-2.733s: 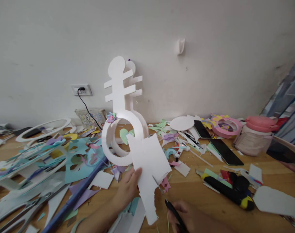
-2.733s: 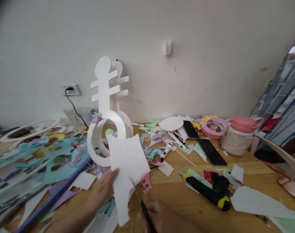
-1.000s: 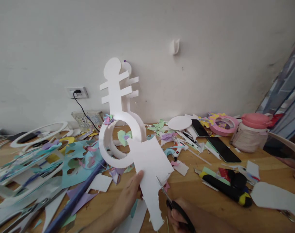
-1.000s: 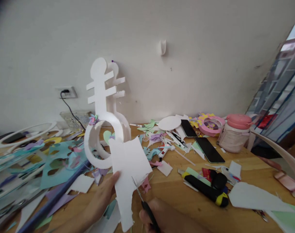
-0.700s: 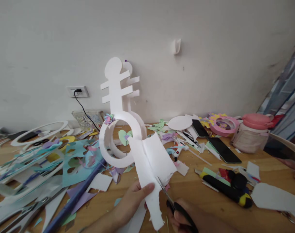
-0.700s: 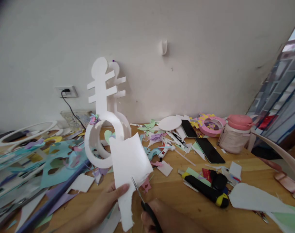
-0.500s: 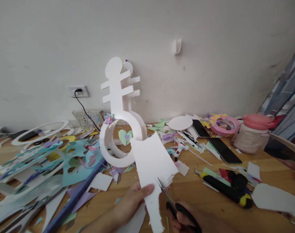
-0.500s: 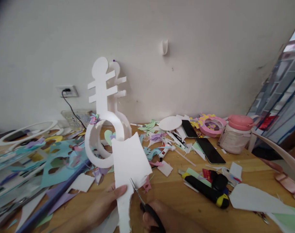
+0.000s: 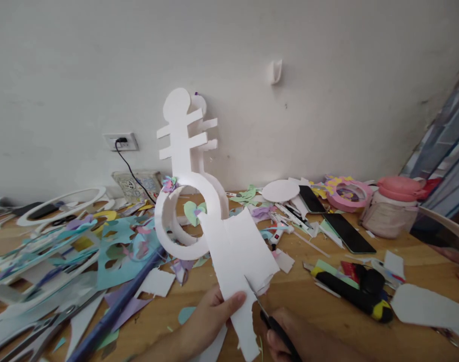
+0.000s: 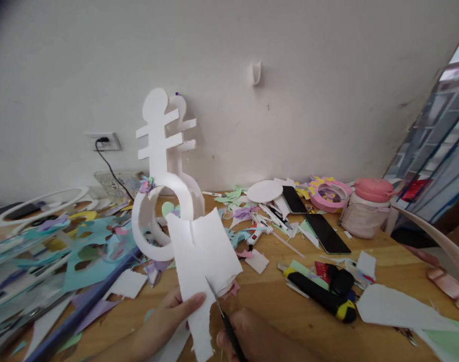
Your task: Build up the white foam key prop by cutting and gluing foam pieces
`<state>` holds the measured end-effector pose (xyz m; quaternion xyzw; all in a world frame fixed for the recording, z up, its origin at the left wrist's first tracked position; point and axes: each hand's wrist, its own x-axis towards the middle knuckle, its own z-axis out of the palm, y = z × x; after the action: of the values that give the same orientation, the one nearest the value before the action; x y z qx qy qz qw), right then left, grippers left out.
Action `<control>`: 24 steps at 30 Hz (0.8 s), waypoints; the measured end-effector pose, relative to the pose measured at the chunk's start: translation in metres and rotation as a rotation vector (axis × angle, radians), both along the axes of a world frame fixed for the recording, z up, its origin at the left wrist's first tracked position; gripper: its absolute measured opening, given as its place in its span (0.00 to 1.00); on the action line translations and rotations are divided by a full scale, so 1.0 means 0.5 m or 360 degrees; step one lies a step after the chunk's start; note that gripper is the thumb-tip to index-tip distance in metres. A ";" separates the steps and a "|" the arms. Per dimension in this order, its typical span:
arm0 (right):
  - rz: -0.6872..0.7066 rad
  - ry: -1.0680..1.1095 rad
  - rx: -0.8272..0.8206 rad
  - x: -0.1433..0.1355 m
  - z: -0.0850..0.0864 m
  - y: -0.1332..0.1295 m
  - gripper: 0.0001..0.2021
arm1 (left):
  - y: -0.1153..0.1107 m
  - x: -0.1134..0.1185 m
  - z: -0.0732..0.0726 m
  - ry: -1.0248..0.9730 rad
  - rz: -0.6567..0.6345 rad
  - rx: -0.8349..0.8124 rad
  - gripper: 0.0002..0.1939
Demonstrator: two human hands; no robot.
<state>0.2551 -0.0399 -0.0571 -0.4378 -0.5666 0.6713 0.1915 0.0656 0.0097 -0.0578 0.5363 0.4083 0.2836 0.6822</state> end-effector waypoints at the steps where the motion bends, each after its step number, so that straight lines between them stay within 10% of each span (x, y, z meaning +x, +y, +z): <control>1: -0.0008 0.0002 0.0005 0.002 -0.002 -0.001 0.23 | -0.002 0.002 -0.002 -0.0007 0.0008 -0.0004 0.34; 24: -0.0236 -0.0055 -0.0100 0.006 -0.089 0.001 0.16 | -0.004 0.004 -0.003 -0.0149 0.0057 -0.0136 0.30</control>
<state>0.2579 -0.0395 -0.1017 -0.4957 -0.5146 0.6651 0.2170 0.0678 0.0077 -0.0590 0.4853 0.3972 0.3030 0.7176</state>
